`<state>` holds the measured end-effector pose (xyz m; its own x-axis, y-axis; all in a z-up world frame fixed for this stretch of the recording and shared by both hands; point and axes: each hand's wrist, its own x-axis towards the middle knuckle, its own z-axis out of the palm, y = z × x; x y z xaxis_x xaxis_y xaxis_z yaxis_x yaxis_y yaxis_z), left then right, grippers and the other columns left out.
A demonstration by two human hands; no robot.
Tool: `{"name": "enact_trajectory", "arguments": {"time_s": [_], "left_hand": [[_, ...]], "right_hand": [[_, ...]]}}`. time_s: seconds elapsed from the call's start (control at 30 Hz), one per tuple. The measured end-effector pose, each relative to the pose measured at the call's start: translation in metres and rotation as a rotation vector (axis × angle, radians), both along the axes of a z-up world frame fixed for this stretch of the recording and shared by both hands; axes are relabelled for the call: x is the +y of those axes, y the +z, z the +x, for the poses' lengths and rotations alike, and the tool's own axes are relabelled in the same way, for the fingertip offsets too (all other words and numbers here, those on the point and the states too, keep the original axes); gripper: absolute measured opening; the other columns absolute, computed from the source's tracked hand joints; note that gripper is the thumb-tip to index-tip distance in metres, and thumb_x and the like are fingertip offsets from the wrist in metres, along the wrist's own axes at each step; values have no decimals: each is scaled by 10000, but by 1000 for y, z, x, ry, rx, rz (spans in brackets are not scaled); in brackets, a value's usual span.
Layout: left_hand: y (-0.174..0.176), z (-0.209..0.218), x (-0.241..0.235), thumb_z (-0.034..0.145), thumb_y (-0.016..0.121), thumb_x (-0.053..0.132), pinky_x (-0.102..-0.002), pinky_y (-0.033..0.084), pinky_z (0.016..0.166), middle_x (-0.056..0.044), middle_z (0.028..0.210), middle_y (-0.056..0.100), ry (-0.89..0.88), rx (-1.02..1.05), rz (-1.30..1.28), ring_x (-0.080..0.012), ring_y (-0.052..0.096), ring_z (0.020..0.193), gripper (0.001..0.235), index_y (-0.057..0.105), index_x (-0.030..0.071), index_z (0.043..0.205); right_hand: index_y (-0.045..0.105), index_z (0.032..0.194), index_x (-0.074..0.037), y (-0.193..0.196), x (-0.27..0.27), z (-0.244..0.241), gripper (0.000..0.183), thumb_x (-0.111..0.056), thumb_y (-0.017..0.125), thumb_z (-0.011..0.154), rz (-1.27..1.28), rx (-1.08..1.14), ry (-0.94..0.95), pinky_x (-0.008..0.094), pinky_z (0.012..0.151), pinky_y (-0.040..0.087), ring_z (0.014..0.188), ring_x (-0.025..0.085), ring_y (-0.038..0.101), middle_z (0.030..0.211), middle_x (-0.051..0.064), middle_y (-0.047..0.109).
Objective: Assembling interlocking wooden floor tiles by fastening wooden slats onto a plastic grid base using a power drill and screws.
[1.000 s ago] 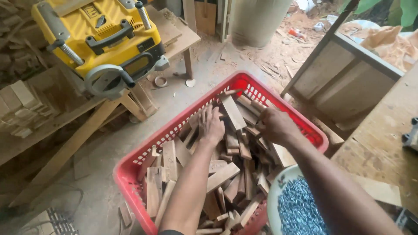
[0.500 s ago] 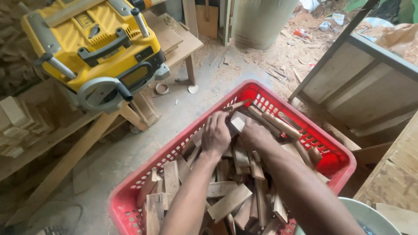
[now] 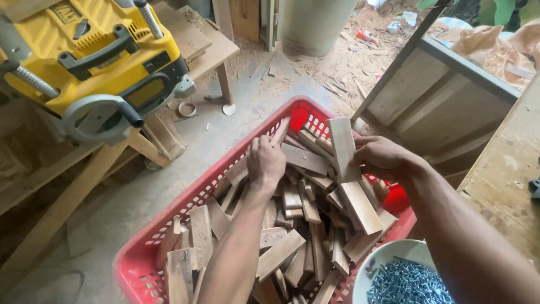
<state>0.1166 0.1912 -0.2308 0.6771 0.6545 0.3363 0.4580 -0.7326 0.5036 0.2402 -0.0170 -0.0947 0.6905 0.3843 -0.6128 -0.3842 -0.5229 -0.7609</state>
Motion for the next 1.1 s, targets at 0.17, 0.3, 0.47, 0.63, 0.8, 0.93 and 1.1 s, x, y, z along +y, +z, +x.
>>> {"name": "enact_trajectory", "arguments": {"time_s": [0.17,0.3,0.47,0.63,0.8,0.93,1.1], "left_hand": [[49,-49,-23,825,769,423,-344,565,828,11,919,791,201,-196,-819,-200,758,973,296,766,220,1041],[103,-68,-85,879,799,318,-325,575,797,-28,870,776,23,-391,-1028,-149,729,873,221,764,140,1005],[94,-66,-86,918,723,77,-421,569,963,-85,1093,779,-549,-500,-1022,-178,711,1050,280,786,196,1163],[-4,5,-45,878,505,40,-578,366,1150,-76,1426,590,-447,81,-280,-303,487,1381,567,563,169,1427],[-68,41,-35,906,573,114,-741,270,1109,-42,1180,672,-409,435,280,-303,554,1230,451,626,240,1336],[40,3,-54,854,674,315,-462,540,837,-39,922,764,-487,292,-430,-220,696,949,243,777,206,1044],[132,-48,-71,918,685,56,-355,659,720,-74,1019,773,-433,-438,-1751,-193,776,869,278,675,117,1188]], "right_hand": [[653,1159,-44,-43,0,14,474,42,652,693,364,99,-175,498,822,531,889,312,628,969,180,590],[623,1194,-81,40,36,-66,468,-118,822,771,321,-51,-77,383,681,526,864,207,597,949,93,589],[543,944,-20,50,12,-63,274,-32,788,822,375,-190,-232,420,427,560,448,240,596,553,135,494],[545,986,15,70,-21,-51,450,-64,891,709,121,-294,-147,479,530,586,552,265,659,687,244,641],[595,969,11,53,-44,-48,501,-170,956,671,1,-345,-74,437,620,563,704,264,712,765,223,704],[611,1003,7,66,-52,-52,483,-146,925,669,-42,-296,-106,462,631,571,747,284,725,810,220,733],[607,1024,14,93,-44,-80,537,-131,938,627,63,-257,-207,467,755,600,826,315,706,929,245,741]]}}
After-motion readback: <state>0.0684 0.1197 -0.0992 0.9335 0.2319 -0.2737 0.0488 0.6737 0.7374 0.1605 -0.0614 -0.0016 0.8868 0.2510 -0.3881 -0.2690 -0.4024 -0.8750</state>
